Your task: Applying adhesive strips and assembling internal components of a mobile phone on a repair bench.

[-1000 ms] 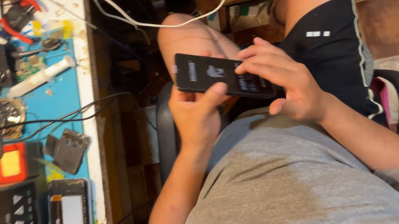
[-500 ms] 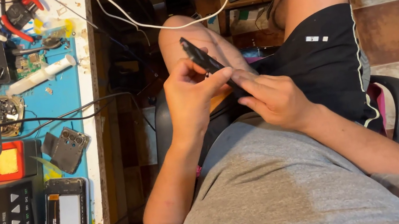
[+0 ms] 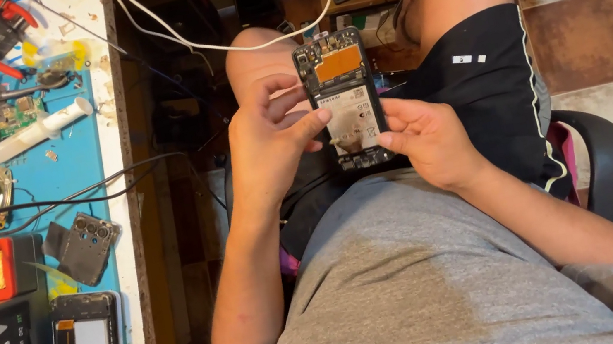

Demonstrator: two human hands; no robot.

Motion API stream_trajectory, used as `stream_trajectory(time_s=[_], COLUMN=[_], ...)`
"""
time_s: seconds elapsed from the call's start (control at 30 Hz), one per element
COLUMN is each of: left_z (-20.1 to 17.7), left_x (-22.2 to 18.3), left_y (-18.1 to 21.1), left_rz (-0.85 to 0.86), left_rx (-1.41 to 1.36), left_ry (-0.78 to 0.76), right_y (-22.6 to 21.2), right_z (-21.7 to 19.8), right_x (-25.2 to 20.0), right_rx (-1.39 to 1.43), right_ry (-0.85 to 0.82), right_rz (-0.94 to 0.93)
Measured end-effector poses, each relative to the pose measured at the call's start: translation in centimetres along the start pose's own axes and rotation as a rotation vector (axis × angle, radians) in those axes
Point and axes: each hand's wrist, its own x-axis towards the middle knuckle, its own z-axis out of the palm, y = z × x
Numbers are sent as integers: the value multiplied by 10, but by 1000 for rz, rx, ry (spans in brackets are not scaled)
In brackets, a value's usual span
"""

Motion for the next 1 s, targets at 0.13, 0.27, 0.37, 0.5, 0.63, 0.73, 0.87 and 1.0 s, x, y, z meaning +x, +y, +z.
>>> stream_trajectory(time_s=[0.13, 0.27, 0.37, 0.5, 0.63, 0.73, 0.87, 1.0], left_z=[5, 23, 39, 49, 50, 50, 41, 36], left_x=[18, 33, 40, 58, 67, 67, 66, 63], left_y=[-48, -81, -85, -115, -143, -152, -164, -164], left_rz=[58, 102, 112, 97, 133, 141, 161, 172], left_rx=[-114, -407, -563, -679, -729, -742, -750, -750], left_ry=[-42, -128, -160, -164, -158, -149, -122, -97], right_y=[11, 10, 19, 21, 38, 39, 51, 68], right_z=[-6, -7, -12, -15, -26, -24, -19, -25], right_x=[-6, -7, -4, -5, -8, -6, -4, -4], right_rx=[272, 297, 204, 135, 62, 32, 44, 82], right_ry=[35, 88, 124, 224, 265, 263, 198, 186], right_rz=[107, 166, 178, 239, 260, 270, 320, 394])
